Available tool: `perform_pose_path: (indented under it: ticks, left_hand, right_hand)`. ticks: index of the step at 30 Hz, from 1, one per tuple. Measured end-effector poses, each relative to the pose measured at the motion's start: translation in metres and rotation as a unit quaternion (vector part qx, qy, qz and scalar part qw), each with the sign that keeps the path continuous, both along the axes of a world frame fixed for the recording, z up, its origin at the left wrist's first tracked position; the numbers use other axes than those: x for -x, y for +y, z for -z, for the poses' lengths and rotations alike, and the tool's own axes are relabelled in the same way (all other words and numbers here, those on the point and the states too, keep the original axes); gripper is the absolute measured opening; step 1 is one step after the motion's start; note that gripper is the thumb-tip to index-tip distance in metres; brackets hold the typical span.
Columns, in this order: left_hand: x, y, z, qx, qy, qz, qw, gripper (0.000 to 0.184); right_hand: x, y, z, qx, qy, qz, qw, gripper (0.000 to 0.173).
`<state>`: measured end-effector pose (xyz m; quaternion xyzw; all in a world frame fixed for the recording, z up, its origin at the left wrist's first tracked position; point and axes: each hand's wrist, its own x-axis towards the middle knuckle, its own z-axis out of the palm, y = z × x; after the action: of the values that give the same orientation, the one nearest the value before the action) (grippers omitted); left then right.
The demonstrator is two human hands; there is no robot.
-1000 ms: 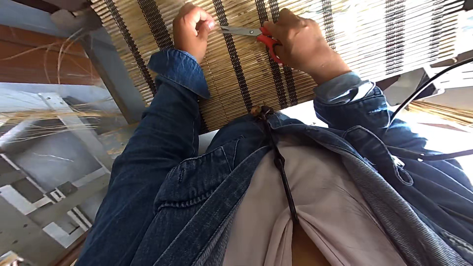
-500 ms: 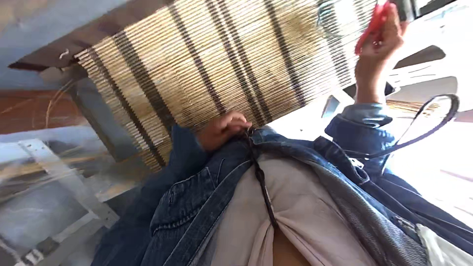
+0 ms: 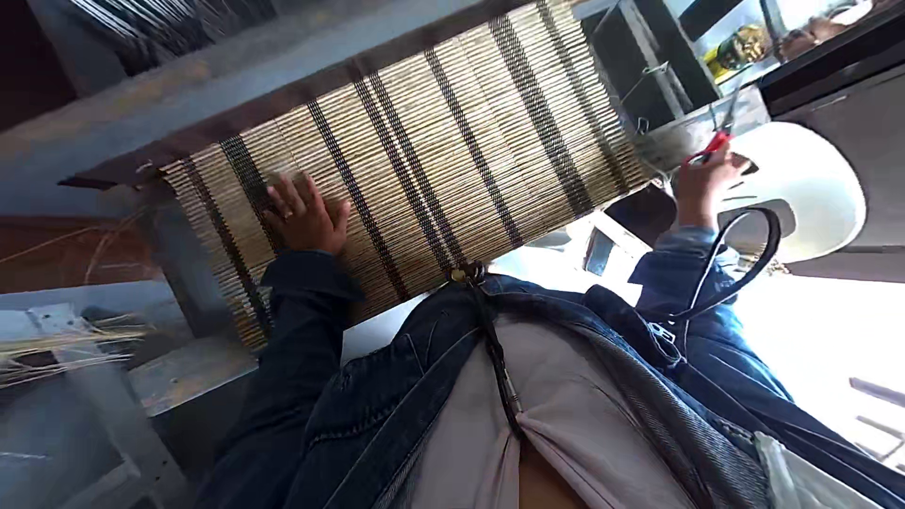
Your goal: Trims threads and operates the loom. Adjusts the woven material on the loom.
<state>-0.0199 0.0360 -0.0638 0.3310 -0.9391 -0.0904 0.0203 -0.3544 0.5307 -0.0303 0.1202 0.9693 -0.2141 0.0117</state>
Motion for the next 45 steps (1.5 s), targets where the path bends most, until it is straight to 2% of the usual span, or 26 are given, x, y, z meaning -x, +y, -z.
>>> perform_pose_path:
  ticks: [5,9,12,14,17,21,23,25,28,31,33,35,38,40,42,45]
  left_hand:
    - [0.007,0.009,-0.012,0.006,-0.028,-0.042,0.999,0.083]
    - [0.032,0.028,-0.007,0.009,0.024,-0.053,0.998,0.086]
    - [0.07,0.074,-0.009,-0.011,0.037,0.012,0.999,0.087]
    - [0.095,0.125,-0.027,-0.032,-0.063,0.088,0.994,0.091]
    - [0.121,0.176,-0.011,-0.035,-0.024,0.211,0.977,0.091]
    - [0.114,0.226,0.002,-0.06,-0.043,0.314,0.946,0.088]
    - [0.102,0.238,0.003,-0.069,-0.056,0.334,0.938,0.087]
    - [0.09,0.245,0.008,-0.035,-0.023,0.346,0.937,0.085]
    - [0.081,0.248,0.013,-0.02,0.013,0.35,0.937,0.072]
    - [0.079,0.238,0.01,-0.164,0.065,0.326,0.929,0.061]
    - [0.08,0.22,-0.016,-0.303,0.102,0.259,0.911,0.049]
    - [0.082,0.189,-0.041,-0.343,0.173,0.182,0.905,0.044]
    - [0.093,0.11,-0.072,-0.224,0.276,0.103,0.929,0.043]
    - [0.107,0.051,-0.104,-0.129,0.26,0.059,0.955,0.047]
    - [0.124,0.001,-0.133,-0.055,0.226,0.026,0.972,0.053]
    - [0.147,-0.055,-0.149,0.007,0.173,0.016,0.985,0.054]
  right_hand:
    - [0.02,0.009,0.008,-0.012,-0.074,-0.041,0.996,0.057]
    - [0.027,0.008,-0.027,-0.029,-0.137,-0.122,0.983,0.047]
    - [0.04,0.015,-0.03,-0.063,-0.152,-0.181,0.97,0.044]
    - [0.045,0.018,-0.029,-0.073,-0.159,-0.191,0.966,0.043]
    - [0.048,0.019,-0.031,-0.055,-0.143,-0.213,0.965,0.037]
    - [0.046,0.021,-0.024,-0.023,-0.102,-0.259,0.96,0.035]
    - [0.041,0.017,-0.03,-0.023,-0.107,-0.277,0.955,0.034]
    - [0.036,0.014,-0.032,-0.015,-0.107,-0.27,0.957,0.032]
    - [0.024,0.019,-0.027,-0.013,-0.071,-0.254,0.964,0.035]
    - [0.029,0.013,-0.027,0.025,-0.009,-0.3,0.953,0.039]
    - [0.04,-0.005,-0.035,0.063,0.028,-0.346,0.936,0.038]
    - [0.039,-0.029,-0.044,0.098,0.082,-0.406,0.905,0.034]
    - [0.044,-0.092,-0.059,0.126,0.119,-0.498,0.85,0.031]
    - [0.058,-0.143,-0.068,0.114,0.131,-0.558,0.811,0.032]
    - [0.074,-0.197,-0.081,0.085,0.132,-0.594,0.789,0.036]
    - [0.103,-0.269,-0.095,0.033,0.116,-0.595,0.795,0.053]
